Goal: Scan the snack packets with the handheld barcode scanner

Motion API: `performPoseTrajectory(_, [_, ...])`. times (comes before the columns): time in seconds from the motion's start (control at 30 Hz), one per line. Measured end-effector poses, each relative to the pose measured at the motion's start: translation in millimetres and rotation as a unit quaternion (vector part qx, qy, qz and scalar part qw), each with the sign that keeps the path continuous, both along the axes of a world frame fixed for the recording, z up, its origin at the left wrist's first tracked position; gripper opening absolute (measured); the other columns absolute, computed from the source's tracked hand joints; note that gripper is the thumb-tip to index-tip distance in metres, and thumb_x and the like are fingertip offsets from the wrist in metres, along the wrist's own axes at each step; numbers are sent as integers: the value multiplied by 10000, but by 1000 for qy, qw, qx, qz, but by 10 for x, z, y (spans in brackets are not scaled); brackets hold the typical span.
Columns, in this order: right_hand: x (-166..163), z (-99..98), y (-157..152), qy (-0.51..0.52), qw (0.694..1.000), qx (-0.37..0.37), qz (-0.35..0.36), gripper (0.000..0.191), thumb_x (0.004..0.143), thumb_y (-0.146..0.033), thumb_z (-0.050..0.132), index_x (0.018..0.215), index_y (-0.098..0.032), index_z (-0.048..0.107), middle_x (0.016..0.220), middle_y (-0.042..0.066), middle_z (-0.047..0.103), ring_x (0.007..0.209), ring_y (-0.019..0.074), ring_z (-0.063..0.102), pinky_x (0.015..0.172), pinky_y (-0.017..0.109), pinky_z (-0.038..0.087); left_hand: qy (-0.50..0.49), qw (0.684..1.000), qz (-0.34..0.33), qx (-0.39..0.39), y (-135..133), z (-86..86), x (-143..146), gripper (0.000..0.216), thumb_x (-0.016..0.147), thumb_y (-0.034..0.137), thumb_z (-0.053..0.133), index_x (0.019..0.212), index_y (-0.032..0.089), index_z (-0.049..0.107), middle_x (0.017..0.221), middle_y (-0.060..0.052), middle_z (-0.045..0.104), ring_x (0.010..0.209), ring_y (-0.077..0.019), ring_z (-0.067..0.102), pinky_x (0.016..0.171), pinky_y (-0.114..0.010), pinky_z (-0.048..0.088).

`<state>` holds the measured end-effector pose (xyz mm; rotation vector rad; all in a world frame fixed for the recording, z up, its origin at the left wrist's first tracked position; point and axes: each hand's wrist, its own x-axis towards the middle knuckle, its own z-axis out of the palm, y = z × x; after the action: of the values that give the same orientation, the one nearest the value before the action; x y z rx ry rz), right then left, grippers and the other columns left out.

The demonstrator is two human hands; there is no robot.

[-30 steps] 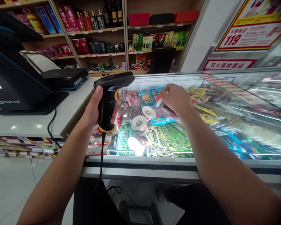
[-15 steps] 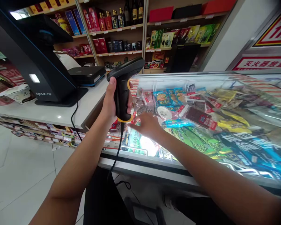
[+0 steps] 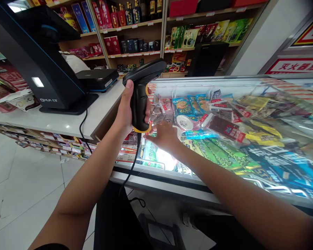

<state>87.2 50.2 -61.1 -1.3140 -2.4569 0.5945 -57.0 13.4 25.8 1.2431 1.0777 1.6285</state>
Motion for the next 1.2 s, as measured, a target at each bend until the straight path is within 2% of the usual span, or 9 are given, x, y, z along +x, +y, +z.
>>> performPoseTrajectory(0.2, [2,-7,-28,15,1000,-4,-1,356,911,-603,779,967,-253,818,1266,155,643,1361,429,510,1090,607,402,16,1000,-5,10,-6,-1,54,738,984,867,326,1202,234,635,666,-14,625,582,-214,729,395,-235,415])
performPoseTrajectory(0.37, [-2,5,-109,42,999,-19,11,255,899,-505,824,930,-253,812,1268,139,689,1361,415,543,1100,622,402,45,999,7,10,-11,-11,56,762,987,880,293,1156,221,636,678,-18,627,555,-194,715,387,-234,423])
performPoseTrajectory(0.43, [20,60,-108,72,996,-44,21,194,939,-442,790,926,-248,793,1194,113,740,1270,385,631,1082,607,433,53,999,4,7,-15,-12,48,782,999,869,246,1171,215,639,685,-22,631,554,-190,713,388,-238,429])
performPoseTrajectory(0.5, [79,151,-59,112,989,-89,33,133,982,-343,737,927,-223,753,1080,95,778,1091,325,723,998,524,512,58,998,-4,-2,-22,-6,46,787,1007,854,220,1199,216,639,680,-23,625,546,-186,703,388,-241,424])
performPoseTrajectory(0.63, [323,367,210,208,969,-133,32,71,1013,-224,678,946,-202,675,1010,84,797,858,238,760,789,371,565,43,998,-46,-19,-35,-16,86,717,1025,794,241,1226,232,639,617,9,559,424,-144,582,370,-241,381])
performPoseTrajectory(0.73, [558,497,486,251,966,-65,9,75,991,-259,720,945,-211,686,951,74,795,840,253,765,767,368,563,44,996,-79,-26,-37,-87,148,658,1026,767,342,1167,205,656,593,14,565,384,-129,530,369,-245,387])
performPoseTrajectory(0.9, [859,577,819,284,957,43,-50,81,990,-293,689,988,-218,718,861,65,782,851,275,759,789,384,549,148,983,-76,-77,-47,-233,244,598,983,796,511,967,206,608,595,-3,626,408,-159,594,387,-256,433])
performPoseTrajectory(1.07, [992,586,934,237,960,116,-96,119,1015,-316,639,1052,-246,728,902,56,776,931,267,745,857,385,535,182,972,-90,-121,-71,-252,272,575,948,813,564,871,246,512,565,-3,635,389,-186,593,362,-278,448])
performPoseTrajectory(1.2, [1022,642,926,198,964,143,-103,171,1023,-301,594,1105,-245,734,968,71,770,1000,278,744,914,403,534,170,973,-101,-118,-84,-246,276,597,923,840,573,850,252,501,570,-9,631,386,-188,590,358,-284,452])
